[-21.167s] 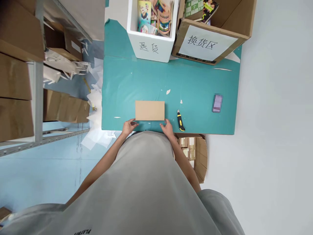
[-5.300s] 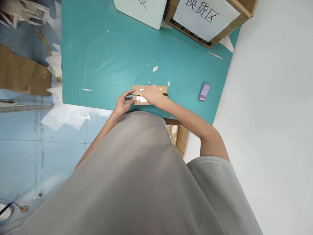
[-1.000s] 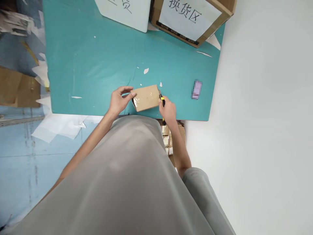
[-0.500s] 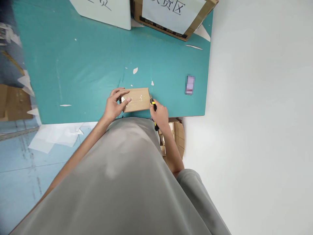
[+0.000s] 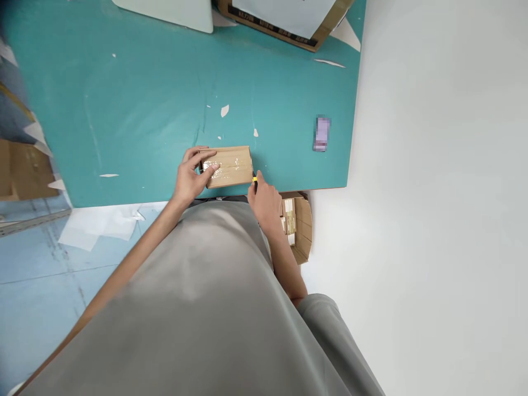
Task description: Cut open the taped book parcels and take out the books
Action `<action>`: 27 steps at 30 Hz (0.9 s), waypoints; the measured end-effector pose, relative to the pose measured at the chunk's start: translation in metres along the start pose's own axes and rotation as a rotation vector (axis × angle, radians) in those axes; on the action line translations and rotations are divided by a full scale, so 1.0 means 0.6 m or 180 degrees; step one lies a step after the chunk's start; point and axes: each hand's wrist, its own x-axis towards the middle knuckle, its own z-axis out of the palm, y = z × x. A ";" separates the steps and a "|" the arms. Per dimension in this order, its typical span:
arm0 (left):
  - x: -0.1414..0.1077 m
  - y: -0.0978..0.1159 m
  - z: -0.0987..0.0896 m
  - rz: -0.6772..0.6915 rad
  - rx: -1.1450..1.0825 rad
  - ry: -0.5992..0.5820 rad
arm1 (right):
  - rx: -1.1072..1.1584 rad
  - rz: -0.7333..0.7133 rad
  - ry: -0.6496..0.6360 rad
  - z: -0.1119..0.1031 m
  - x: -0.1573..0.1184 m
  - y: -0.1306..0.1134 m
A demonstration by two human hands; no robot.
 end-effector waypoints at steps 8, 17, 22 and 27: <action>0.010 0.003 -0.009 -0.0021 -0.0029 -0.0151 | 0.0363 -0.0087 0.0062 0.006 0.011 0.002; 0.036 -0.025 -0.097 0.0021 0.0177 0.0179 | 0.0316 -0.0006 -0.0072 0.028 0.027 -0.132; 0.025 -0.032 -0.091 0.0146 0.0178 0.0019 | 0.0263 0.0304 -0.0064 0.032 -0.002 -0.144; 0.011 -0.033 -0.084 0.0295 0.0063 -0.0150 | 0.0305 0.0606 0.0021 0.046 -0.046 -0.151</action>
